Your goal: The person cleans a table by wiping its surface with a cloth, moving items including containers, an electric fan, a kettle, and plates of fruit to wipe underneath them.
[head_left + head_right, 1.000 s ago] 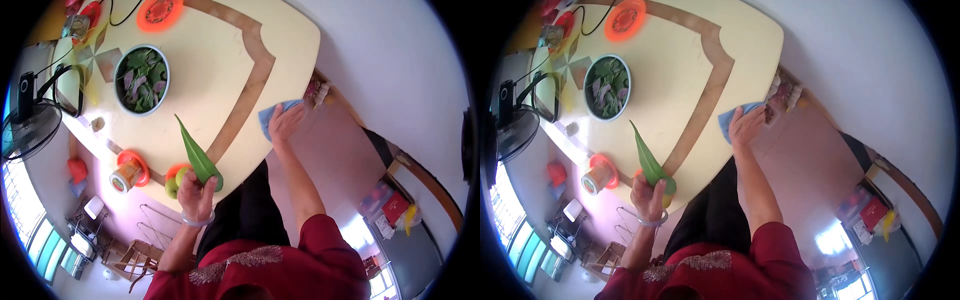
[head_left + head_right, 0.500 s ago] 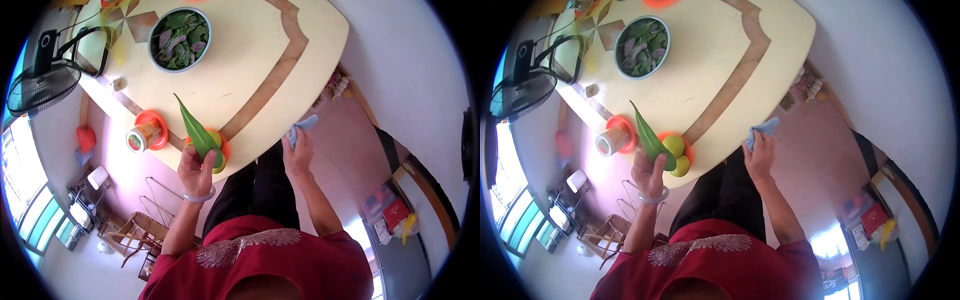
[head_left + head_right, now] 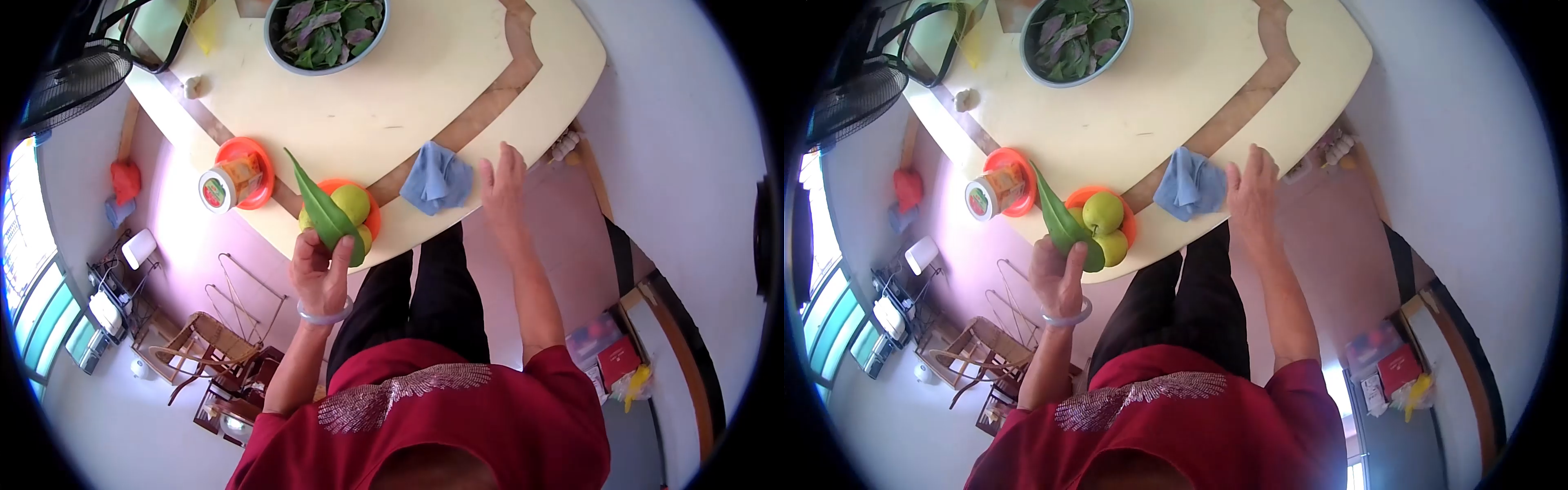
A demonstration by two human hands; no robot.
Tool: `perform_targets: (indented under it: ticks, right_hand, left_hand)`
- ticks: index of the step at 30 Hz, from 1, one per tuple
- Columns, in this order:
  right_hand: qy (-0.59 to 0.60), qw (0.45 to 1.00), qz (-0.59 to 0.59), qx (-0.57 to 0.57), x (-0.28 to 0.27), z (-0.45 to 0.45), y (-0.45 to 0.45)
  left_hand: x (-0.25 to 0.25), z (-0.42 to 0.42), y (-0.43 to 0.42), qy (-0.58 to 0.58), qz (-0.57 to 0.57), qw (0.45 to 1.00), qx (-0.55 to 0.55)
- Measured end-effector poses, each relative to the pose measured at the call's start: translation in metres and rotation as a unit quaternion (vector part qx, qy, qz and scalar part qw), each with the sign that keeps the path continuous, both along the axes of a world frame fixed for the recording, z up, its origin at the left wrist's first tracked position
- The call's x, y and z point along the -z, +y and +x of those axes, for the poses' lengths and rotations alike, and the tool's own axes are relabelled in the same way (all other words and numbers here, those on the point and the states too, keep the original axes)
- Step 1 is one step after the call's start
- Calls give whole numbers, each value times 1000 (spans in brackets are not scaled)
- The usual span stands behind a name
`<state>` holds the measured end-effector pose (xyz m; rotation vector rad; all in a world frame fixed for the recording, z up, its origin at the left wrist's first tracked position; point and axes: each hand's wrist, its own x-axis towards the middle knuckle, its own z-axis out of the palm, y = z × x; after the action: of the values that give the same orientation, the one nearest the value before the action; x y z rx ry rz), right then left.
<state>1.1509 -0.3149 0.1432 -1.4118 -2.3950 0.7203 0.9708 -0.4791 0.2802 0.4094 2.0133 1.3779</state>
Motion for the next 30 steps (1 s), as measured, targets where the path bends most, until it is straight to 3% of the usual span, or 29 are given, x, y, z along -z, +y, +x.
perform_targets:
  ticks: [2, 6, 8, 11, 18, 23, 27, 30]
  right_hand:
    - [-13, 1000, -14, 16, 2, 4, -8]
    - [48, 997, -23, -63, 29, -33, -65]
    - [-95, 989, 9, -116, 47, -50, -81]
    - [-68, 978, 36, -192, 74, -50, -53]
    - [-127, 963, 231, -49, 103, -12, 201]
    - [-189, 949, 245, 55, 118, 38, 306]
    - [-163, 948, 265, 64, 125, 47, 249]
    - [-173, 966, 189, -16, 94, 29, 127]
  left_hand:
    - [5, 1, -6, -10, 4, 1000, -2]
    - [7, 5, -6, -20, -24, 999, 8]
    - [7, 7, -1, -32, -20, 999, 8]
    - [11, 5, 16, -12, -18, 1000, 23]
    - [24, 7, 67, -25, -42, 998, 24]
    - [31, 15, 78, 1, -21, 999, 49]
    - [27, 16, 67, -38, -58, 997, 36]
    - [25, 16, 50, -64, -34, 997, 4]
